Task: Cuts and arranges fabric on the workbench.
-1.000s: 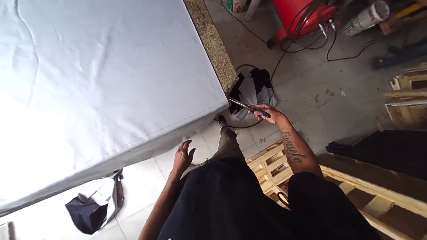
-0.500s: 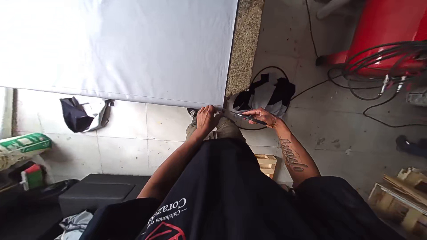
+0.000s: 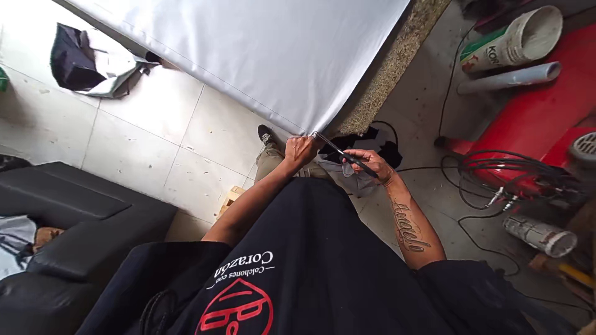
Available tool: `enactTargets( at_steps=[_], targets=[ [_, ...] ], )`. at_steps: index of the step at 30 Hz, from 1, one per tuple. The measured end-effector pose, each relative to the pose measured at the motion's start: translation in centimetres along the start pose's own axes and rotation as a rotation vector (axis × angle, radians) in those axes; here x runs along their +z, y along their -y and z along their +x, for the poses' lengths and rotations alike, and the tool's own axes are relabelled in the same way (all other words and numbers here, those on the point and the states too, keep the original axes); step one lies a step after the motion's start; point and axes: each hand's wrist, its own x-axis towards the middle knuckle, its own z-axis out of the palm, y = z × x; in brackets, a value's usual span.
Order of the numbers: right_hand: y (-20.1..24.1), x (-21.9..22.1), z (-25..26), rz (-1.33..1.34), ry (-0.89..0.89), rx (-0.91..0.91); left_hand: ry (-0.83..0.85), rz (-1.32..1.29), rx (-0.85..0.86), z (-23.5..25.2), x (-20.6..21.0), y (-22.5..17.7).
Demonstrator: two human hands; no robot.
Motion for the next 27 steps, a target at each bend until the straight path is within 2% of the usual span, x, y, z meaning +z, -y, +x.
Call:
enactTargets(
  at_steps=[2,6,12,20,27],
  targets=[
    [-0.2,-0.8,-0.6,-0.028,-0.034,0.028,-0.087,-0.019,0.03,0.1,0.7,0.8],
    [-0.9,-1.8,-1.2,-0.078,-0.046,0.083,-0.257,-0.001,0.236,-0.3,1.7,1.7],
    [-0.2,0.8,2.8,-0.187,0.014,0.038,-0.395,0.037,0.373,-1.0,2.3,0.5],
    [0.2,0.9,3.0,-0.128,0.001,0.086,-0.367,0.004,0.381,-1.3,1.8,0.4],
    [1.4,0.8,3.2,-0.219,0.024,0.131,-0.396,-0.029,0.423,-1.0,2.3,0.6]
  ],
)
